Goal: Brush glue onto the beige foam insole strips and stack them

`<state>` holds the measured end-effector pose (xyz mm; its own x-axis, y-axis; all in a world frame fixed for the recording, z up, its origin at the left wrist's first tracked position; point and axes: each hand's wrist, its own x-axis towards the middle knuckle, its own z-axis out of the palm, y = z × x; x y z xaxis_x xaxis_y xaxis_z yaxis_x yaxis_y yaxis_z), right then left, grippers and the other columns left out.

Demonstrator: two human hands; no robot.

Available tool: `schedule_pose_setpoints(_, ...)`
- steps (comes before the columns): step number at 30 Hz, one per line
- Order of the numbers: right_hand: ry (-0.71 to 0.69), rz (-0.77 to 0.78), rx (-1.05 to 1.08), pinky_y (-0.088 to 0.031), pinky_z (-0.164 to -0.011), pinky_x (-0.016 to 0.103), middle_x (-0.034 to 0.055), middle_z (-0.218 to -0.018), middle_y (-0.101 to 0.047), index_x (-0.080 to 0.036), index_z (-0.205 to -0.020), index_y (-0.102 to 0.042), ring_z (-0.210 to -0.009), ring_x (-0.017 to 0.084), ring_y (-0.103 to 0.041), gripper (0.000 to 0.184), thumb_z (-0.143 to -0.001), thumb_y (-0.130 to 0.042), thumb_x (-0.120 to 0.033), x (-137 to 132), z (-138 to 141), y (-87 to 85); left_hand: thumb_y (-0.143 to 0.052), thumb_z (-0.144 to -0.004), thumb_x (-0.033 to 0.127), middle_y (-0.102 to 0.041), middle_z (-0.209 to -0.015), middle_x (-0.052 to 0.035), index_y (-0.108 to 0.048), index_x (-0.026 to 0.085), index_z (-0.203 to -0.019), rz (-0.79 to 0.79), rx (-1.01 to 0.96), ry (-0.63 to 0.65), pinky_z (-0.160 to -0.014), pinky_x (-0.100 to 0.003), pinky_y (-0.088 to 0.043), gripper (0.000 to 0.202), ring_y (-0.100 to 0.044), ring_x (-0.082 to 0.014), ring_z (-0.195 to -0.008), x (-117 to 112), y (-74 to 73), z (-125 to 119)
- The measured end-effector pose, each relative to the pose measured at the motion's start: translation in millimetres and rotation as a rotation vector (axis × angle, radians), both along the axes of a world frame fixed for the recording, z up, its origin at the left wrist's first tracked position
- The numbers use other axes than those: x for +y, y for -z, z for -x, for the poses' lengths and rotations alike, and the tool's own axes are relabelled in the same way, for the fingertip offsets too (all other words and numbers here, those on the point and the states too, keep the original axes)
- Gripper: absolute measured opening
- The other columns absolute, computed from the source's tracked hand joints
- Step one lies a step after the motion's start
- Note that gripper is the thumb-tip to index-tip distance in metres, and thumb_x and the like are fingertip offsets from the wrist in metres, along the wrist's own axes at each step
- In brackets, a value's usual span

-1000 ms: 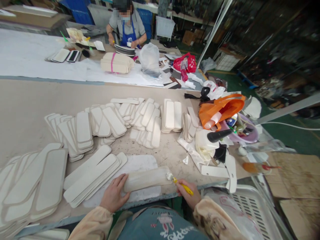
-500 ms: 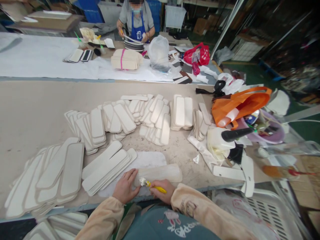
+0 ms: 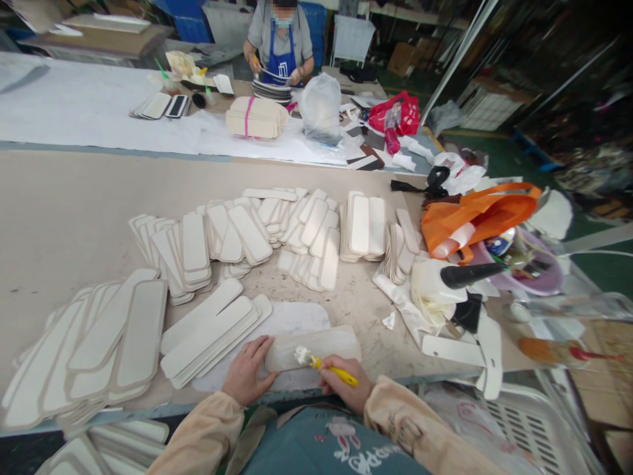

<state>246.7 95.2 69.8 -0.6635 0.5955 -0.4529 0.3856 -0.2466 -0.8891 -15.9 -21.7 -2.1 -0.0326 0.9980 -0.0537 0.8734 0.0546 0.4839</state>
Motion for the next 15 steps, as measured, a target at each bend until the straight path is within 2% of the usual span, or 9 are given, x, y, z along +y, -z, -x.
schedule_pose_setpoints(4, 0.021, 0.141, 0.088, -0.051, -0.054, 0.022, 0.0001, -0.067, -0.067, -0.018, -0.084, -0.063, -0.054, 0.012, -0.063, 0.019, -0.084, -0.055, -0.034, -10.1, 50.4, 14.0, -0.065, -0.074, 0.038, -0.051, -0.129, -0.0142, -0.043, 0.016, -0.132, -0.003, -0.008, 0.012, -0.096, -0.043, -0.047, 0.066, -0.049, -0.0283, -0.115, -0.5, 0.5, 1.6)
schedule_pose_setpoints(7, 0.04, 0.204, 0.061, -0.051, -0.052, 0.022, -0.0007, -0.064, -0.066, -0.018, -0.084, -0.064, -0.051, 0.011, -0.061, 0.019, -0.08, -0.057, -0.035, -11.5, 66.1, 24.3, -0.065, -0.074, 0.036, -0.051, -0.128, -0.014, -0.045, 0.016, -0.13, -0.014, -0.014, 0.015, -0.096, -0.042, -0.047, 0.063, -0.05, -0.0277, -0.114, -0.9, 1.1, 2.0)
schedule_pose_setpoints(10, 0.11, 0.209, 0.019, -0.049, -0.049, 0.02, -0.001, -0.061, -0.065, -0.018, -0.082, -0.064, -0.049, 0.011, -0.06, 0.019, -0.079, -0.058, -0.035, -8.3, 60.2, 27.7, -0.065, -0.074, 0.037, -0.051, -0.128, -0.0142, -0.045, 0.016, -0.13, -0.024, -0.017, 0.015, -0.096, -0.042, -0.047, 0.063, -0.05, -0.0276, -0.114, -1.1, 2.6, 2.2)
schedule_pose_setpoints(15, 0.188, 0.206, 0.012, -0.048, -0.048, 0.02, -0.0011, -0.061, -0.064, -0.018, -0.079, -0.06, -0.05, 0.011, -0.06, 0.023, -0.081, -0.057, -0.04, -4.4, 39.2, 21.0, -0.065, -0.074, 0.038, -0.052, -0.127, -0.0147, -0.044, 0.016, -0.131, -0.026, -0.012, 0.006, -0.094, -0.043, -0.048, 0.064, -0.051, -0.0278, -0.113, -0.5, 4.3, 2.5)
